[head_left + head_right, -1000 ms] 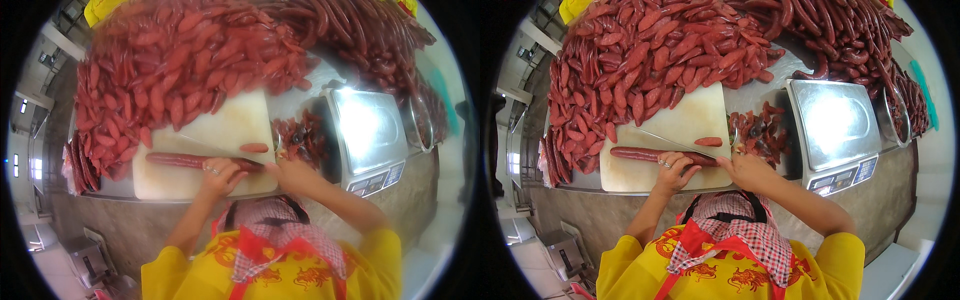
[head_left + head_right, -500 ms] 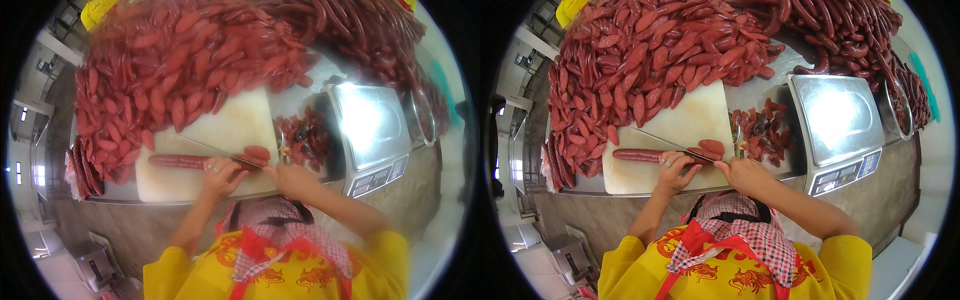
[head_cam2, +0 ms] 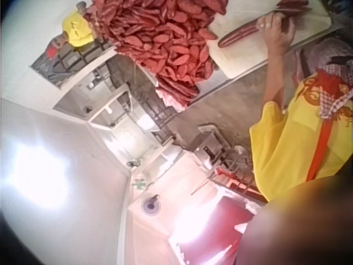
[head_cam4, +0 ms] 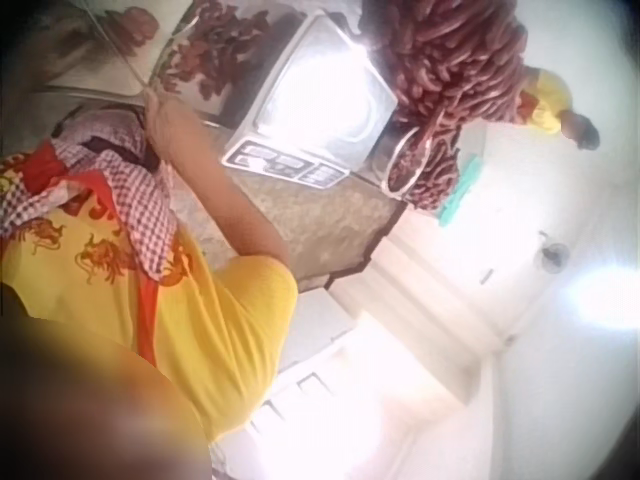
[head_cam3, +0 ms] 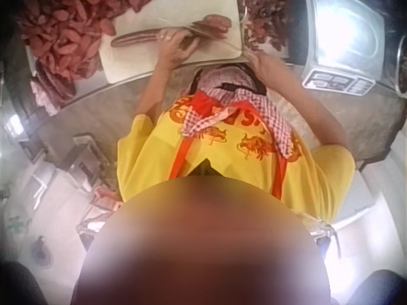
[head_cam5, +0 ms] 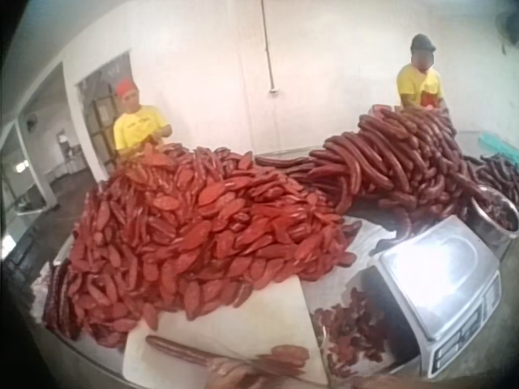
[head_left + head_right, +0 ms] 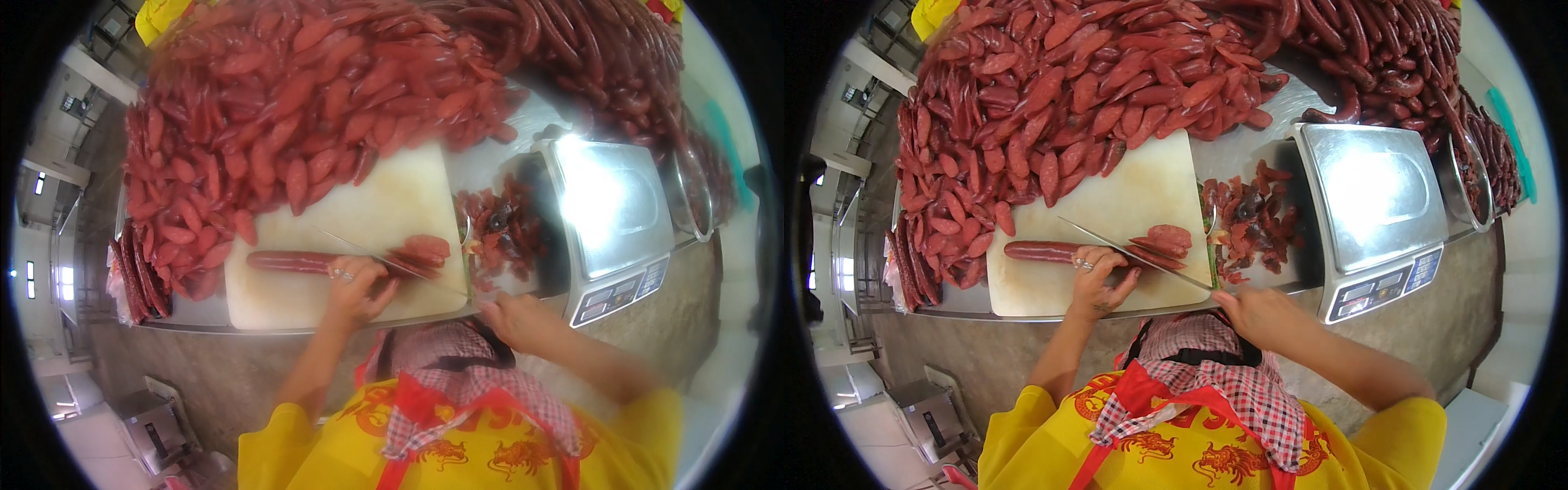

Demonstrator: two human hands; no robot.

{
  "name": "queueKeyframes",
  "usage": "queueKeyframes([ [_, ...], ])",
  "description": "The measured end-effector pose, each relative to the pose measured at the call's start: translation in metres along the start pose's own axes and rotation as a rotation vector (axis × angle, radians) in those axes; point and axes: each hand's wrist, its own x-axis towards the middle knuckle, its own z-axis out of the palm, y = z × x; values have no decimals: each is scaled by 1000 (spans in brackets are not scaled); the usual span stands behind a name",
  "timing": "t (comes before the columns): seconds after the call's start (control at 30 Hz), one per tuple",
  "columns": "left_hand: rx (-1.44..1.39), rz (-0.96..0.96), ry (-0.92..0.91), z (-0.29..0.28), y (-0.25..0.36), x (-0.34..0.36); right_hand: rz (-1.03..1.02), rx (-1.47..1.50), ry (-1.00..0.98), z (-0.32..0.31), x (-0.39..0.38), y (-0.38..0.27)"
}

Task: The person slices long red meat links into smaller pieces on a white cutting board using a knife. The cut pieces are gathered and placed onto a digital scale. The person repeats this process with multiple links throughout the clip.

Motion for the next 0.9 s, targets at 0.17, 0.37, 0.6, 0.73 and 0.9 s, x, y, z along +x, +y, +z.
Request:
queueKeyframes([
  [0.17, -14, 23, -8, -3, 0, 0, -103, 38, 13, 38, 75, -28],
  [0.37, 57, 33, 58, -4, -3, -6, -186, 14, 40, -17, -1, -11],
  [0.6, 13, -7, 8, -6, -3, -3, 16, -25, -29, -7, -2, -11],
  [0.73, 4, 6, -10, -9, -3, -4, -126, 170, 54, 30, 66, -44],
  [0.9, 57, 14, 74, -19, -13, -12, -208, -83, -81, 9, 47, -39],
])
